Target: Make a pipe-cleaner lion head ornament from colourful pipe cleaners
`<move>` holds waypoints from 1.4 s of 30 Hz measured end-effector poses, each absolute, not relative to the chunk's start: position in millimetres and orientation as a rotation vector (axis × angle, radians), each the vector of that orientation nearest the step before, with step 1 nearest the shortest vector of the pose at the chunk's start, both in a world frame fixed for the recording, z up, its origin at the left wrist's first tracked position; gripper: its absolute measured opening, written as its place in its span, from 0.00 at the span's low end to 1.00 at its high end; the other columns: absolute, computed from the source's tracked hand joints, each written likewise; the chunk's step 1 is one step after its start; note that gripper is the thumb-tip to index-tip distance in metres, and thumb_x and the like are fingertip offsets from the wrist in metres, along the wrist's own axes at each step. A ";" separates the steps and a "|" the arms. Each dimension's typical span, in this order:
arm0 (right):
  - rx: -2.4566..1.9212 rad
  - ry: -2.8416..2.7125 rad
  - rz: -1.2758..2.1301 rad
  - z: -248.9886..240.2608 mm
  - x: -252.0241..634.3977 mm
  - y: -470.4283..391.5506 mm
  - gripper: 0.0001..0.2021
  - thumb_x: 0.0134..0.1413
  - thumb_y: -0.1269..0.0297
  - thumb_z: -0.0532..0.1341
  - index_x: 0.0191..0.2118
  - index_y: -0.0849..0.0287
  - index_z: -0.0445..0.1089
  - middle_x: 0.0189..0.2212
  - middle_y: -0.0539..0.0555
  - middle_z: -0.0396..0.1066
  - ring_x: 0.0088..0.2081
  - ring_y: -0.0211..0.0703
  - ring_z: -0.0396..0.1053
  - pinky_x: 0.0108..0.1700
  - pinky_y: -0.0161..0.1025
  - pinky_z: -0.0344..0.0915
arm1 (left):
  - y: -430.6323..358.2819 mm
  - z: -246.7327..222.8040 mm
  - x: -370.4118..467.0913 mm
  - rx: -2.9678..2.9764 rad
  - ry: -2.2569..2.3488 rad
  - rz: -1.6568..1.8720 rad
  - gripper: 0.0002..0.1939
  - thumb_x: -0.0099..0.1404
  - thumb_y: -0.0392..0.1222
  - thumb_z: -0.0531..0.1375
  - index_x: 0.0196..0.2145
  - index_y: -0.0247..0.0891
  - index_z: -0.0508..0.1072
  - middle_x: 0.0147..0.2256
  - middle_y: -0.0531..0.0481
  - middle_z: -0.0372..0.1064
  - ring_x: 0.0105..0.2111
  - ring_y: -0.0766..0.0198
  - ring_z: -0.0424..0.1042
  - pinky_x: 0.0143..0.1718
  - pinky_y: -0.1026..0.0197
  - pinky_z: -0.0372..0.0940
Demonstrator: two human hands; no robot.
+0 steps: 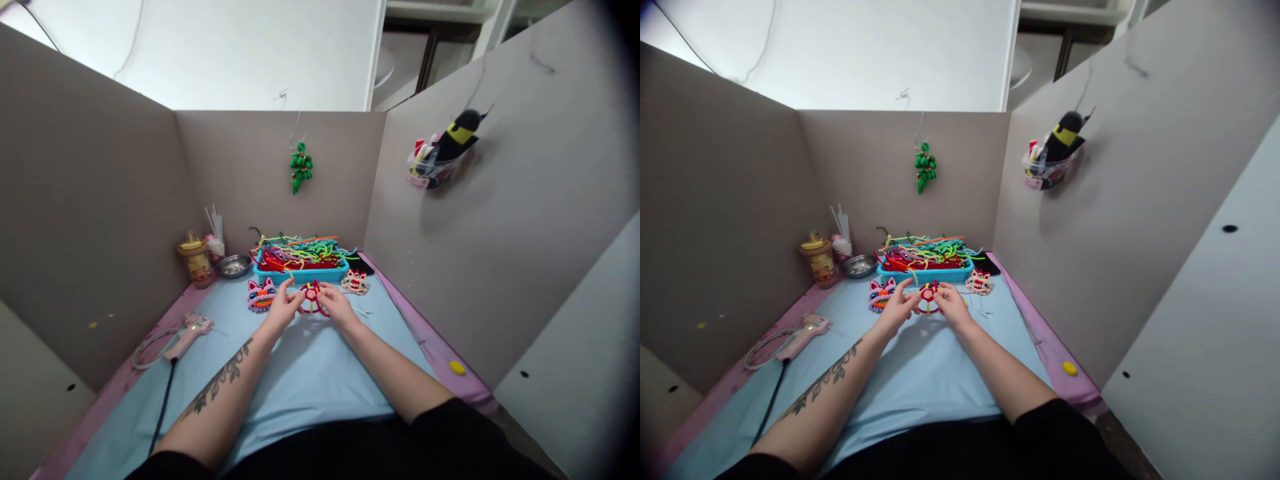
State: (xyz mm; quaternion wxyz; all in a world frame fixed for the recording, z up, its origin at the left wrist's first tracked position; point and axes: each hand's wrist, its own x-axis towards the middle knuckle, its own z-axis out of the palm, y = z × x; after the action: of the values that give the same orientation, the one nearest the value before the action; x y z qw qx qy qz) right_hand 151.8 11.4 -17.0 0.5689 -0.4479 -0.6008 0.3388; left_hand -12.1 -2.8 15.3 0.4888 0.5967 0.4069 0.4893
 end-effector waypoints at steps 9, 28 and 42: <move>-1.010 -1.388 0.817 -14.3 151.2 7.5 0.16 0.44 0.49 0.62 0.25 0.58 0.71 0.49 0.59 0.64 0.54 0.50 0.60 0.57 0.47 0.51 | 2.8 7.5 -11.7 1.383 0.939 1.227 0.38 0.47 0.49 0.66 0.52 0.36 0.56 0.26 0.53 0.70 0.20 0.72 0.63 0.22 0.68 0.56; -1.040 -1.381 0.719 -13.4 151.2 6.7 0.12 0.44 0.53 0.63 0.23 0.58 0.71 0.44 0.57 0.64 0.56 0.50 0.55 0.56 0.45 0.52 | -13.3 13.4 1.0 1.393 0.928 1.341 0.51 0.47 0.45 0.67 0.62 0.39 0.42 0.31 0.48 0.73 0.21 0.68 0.69 0.24 0.64 0.66; -1.085 -1.309 0.542 -12.1 160.5 8.5 0.11 0.46 0.58 0.59 0.35 0.58 0.69 0.32 0.54 0.68 0.35 0.44 0.66 0.37 0.40 0.65 | -2.0 11.8 -7.2 1.268 1.054 1.329 0.44 0.47 0.51 0.67 0.56 0.36 0.52 0.20 0.59 0.66 0.14 0.75 0.56 0.18 0.70 0.52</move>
State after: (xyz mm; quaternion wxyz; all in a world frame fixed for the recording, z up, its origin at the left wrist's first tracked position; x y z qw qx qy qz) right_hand 160.5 8.5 -12.1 0.6277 -0.4731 -0.5712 0.2364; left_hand -7.2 -2.0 11.8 0.4899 0.5218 0.4339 0.5471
